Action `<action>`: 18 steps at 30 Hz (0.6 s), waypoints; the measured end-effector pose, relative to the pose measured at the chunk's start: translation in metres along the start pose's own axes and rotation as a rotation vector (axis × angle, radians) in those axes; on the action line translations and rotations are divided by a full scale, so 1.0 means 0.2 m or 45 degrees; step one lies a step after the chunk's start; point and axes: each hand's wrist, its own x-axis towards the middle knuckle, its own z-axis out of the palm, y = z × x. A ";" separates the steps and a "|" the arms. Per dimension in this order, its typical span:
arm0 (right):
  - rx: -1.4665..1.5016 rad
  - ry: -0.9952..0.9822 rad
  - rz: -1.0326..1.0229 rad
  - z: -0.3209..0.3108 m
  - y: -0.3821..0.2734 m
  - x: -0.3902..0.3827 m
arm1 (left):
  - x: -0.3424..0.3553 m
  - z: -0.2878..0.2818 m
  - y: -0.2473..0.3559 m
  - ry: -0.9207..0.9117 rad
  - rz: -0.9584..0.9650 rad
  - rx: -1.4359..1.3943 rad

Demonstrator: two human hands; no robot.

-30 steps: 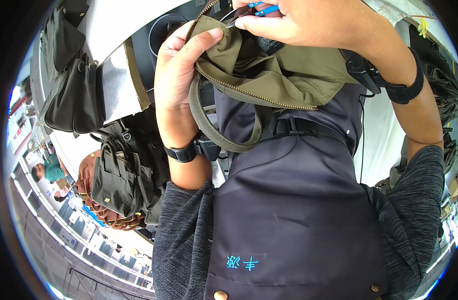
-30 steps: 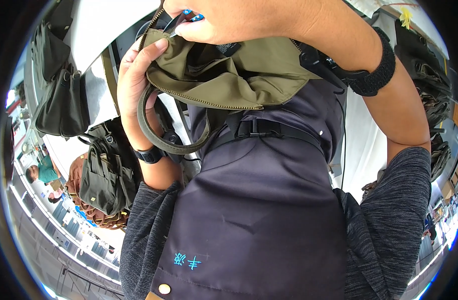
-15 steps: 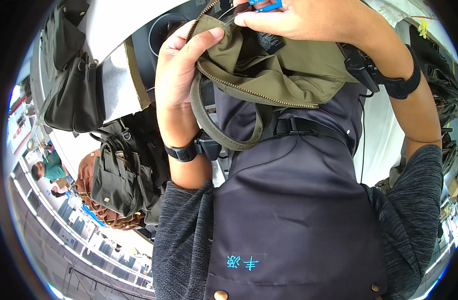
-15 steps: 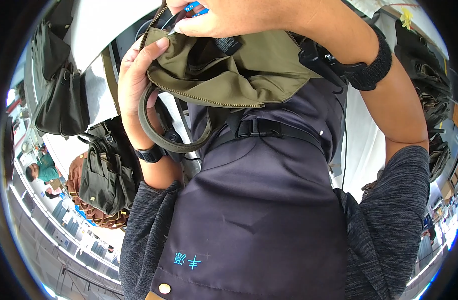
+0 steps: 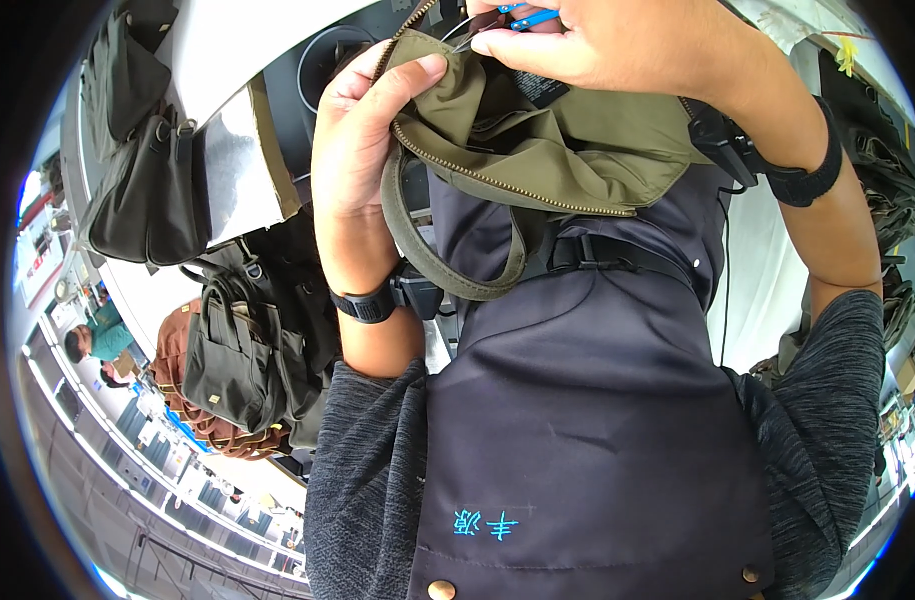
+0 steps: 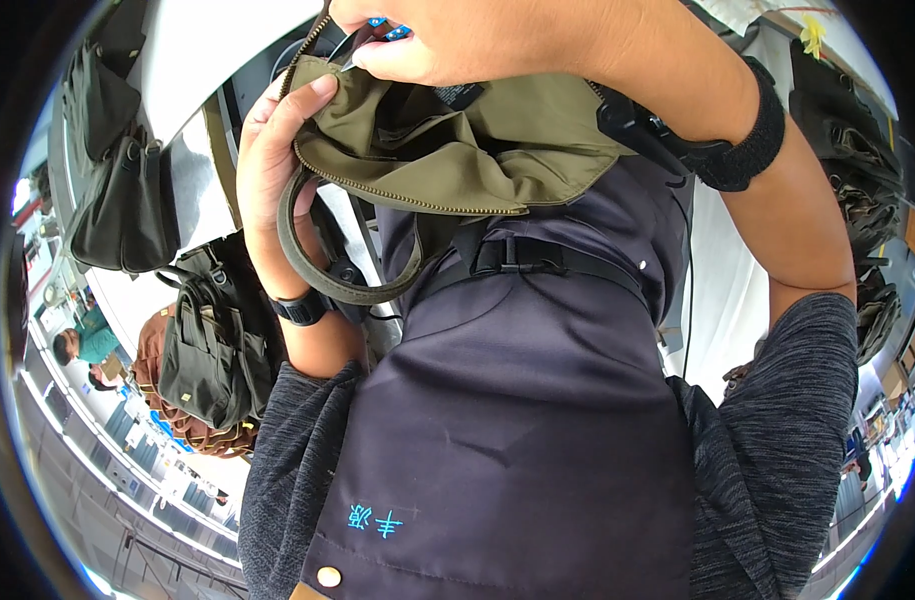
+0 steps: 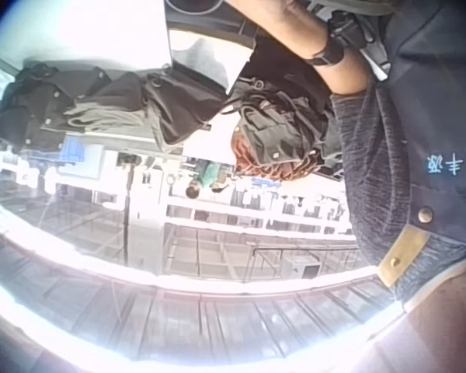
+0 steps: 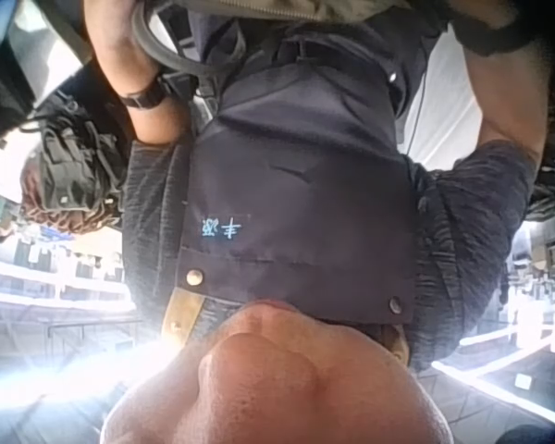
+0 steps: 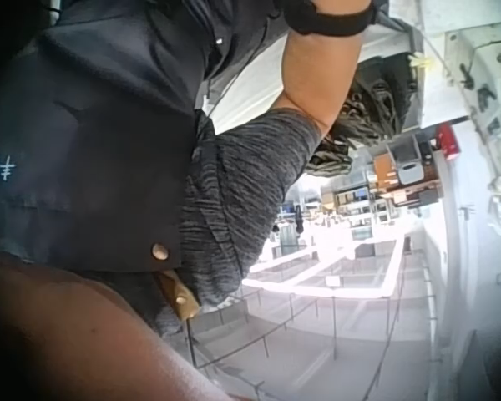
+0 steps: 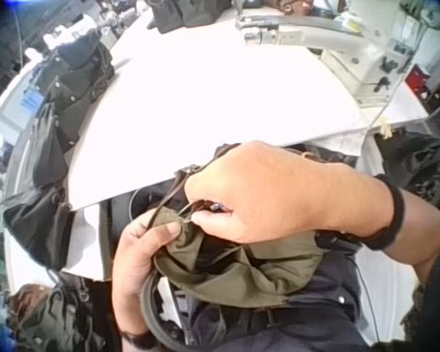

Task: Sewing and trimming excess thread from a bag using an industrial sewing machine.

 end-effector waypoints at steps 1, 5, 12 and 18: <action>-0.051 0.002 -0.026 0.00 0.00 0.00 | 0.00 0.01 0.00 0.007 0.000 -0.003; -0.113 -0.039 -0.029 0.00 -0.01 0.01 | 0.00 0.00 -0.01 0.024 -0.004 0.009; -0.005 -0.032 -0.050 0.04 0.07 0.00 | -0.01 0.01 0.00 -0.006 -0.005 0.014; 0.190 0.000 -0.020 0.03 0.06 -0.01 | 0.00 0.00 -0.01 -0.022 -0.014 0.007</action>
